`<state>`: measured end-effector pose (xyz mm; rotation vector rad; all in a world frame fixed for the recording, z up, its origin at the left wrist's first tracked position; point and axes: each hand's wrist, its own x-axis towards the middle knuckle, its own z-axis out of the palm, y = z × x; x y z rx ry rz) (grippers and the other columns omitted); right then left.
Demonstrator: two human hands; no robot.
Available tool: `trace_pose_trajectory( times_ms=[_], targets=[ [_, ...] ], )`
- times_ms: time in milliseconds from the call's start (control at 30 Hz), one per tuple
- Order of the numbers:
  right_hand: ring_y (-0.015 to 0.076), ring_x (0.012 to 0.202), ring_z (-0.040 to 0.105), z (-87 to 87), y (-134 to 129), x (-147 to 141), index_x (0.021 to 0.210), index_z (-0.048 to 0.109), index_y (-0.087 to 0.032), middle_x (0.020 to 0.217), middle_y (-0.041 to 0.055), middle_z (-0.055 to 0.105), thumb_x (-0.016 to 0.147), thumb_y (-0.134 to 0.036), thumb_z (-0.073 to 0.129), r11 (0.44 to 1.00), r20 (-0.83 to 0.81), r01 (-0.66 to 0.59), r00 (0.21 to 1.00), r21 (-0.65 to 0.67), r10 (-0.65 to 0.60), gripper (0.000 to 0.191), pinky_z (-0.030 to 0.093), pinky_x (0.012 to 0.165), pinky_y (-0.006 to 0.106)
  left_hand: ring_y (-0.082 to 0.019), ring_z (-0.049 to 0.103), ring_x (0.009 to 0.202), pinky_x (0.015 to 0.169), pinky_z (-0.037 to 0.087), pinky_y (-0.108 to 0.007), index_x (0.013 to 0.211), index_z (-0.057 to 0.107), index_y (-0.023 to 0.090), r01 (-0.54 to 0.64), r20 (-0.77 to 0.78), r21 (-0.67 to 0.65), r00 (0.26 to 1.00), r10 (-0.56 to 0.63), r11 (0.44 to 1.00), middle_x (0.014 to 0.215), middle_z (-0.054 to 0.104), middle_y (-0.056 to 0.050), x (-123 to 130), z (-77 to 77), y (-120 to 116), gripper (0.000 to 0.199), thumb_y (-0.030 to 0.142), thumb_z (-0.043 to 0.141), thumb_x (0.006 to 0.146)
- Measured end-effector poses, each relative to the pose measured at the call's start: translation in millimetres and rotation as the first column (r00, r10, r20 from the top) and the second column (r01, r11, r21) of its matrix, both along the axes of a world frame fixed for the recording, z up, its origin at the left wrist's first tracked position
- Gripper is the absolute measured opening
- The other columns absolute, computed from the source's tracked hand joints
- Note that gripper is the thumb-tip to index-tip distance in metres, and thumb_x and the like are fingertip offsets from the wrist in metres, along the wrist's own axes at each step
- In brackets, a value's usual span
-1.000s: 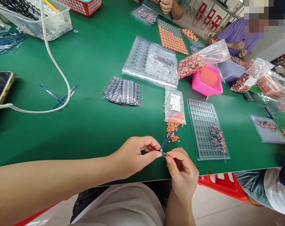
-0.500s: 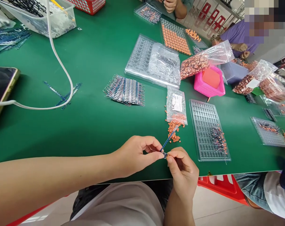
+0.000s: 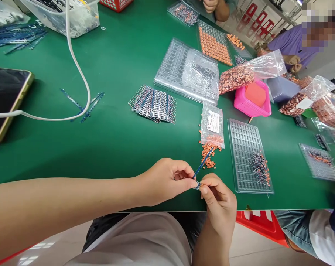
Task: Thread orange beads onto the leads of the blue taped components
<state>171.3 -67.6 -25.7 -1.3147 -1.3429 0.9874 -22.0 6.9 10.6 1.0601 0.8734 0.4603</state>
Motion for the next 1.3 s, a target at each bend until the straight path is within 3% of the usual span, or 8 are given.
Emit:
trace_pose_trajectory(
  times_ms=[367,1167,1300],
  targets=[
    [0.0135,0.067,0.05,2.0,0.2,1.7,0.087,0.07,-0.022,0.075,-0.0004,0.055,0.094,-0.022,0.066,0.999,-0.015,-0.027,1.0,-0.025,0.027,0.007,0.038,0.059,0.026,-0.015,0.06,0.075,0.074,0.046,-0.027,0.08,0.069,0.016,-0.018,0.051,-0.089,0.998,0.023,0.996,0.074,0.067,0.001,1.1,-3.9,1.2,0.015,0.028,0.074,0.072],
    [0.0146,0.068,0.05,2.1,0.1,0.5,0.086,0.068,-0.023,0.074,-0.0006,0.054,0.093,-0.025,0.067,0.999,-0.016,-0.027,1.0,-0.022,0.026,0.008,0.038,0.06,0.027,-0.011,0.044,0.062,0.062,0.039,-0.023,0.073,0.066,0.017,0.021,-0.018,0.095,1.0,-0.019,0.995,0.062,0.052,0.006,0.1,-0.1,-2.0,0.014,0.029,0.066,0.08],
    [0.0144,0.068,0.049,2.2,0.2,-1.1,0.087,0.068,-0.022,0.074,-0.0008,0.053,0.093,-0.023,0.066,1.0,-0.016,-0.005,1.0,-0.007,0.005,0.007,0.038,0.06,0.027,-0.012,0.047,0.063,0.062,0.041,-0.023,0.074,0.065,0.017,-0.006,-0.016,0.051,1.0,0.007,0.999,0.063,0.055,0.005,1.5,2.0,-2.2,0.014,0.031,0.068,0.079]
  ],
)
